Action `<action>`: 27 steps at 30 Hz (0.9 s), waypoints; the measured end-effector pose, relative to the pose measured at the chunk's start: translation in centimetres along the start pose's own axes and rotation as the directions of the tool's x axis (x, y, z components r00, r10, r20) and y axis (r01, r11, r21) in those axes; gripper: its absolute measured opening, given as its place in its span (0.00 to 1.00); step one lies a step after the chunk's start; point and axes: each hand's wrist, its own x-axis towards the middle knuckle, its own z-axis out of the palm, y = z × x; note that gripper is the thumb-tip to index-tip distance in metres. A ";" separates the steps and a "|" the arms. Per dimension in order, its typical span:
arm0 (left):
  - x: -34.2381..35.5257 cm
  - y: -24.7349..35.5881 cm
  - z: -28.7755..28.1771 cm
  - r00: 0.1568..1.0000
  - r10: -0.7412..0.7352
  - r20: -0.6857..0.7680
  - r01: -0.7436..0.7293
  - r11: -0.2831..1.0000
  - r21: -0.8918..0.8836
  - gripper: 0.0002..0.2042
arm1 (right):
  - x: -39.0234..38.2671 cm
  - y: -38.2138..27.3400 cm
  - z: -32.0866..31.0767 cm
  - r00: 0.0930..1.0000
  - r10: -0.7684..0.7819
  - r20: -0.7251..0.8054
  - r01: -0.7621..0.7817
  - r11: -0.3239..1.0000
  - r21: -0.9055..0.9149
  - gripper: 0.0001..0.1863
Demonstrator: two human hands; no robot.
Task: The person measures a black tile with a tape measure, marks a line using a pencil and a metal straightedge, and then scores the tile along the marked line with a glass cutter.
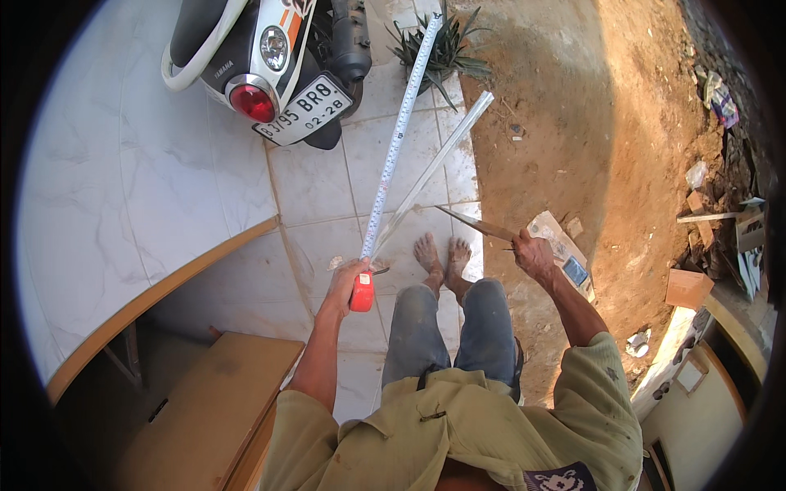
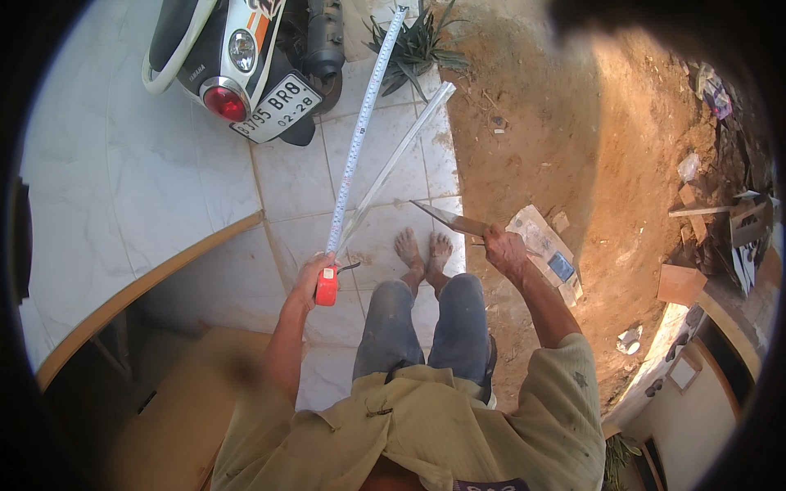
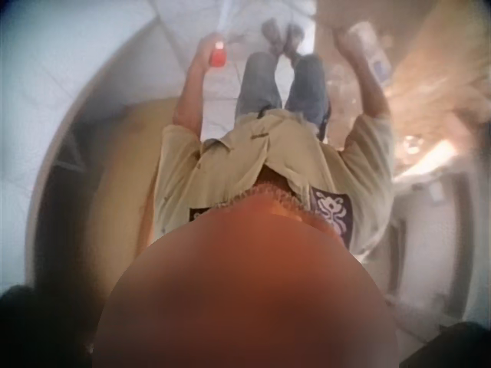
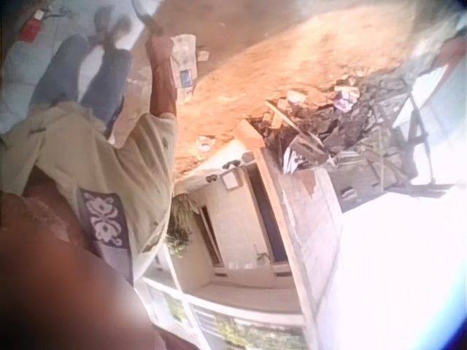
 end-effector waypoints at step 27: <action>21.1 -4.3 -14.5 0.992 0.073 -0.099 -0.058 0.988 0.145 0.16 | 25.9 -1.7 14.4 0.869 -0.460 -0.181 0.284 0.764 -0.579 0.03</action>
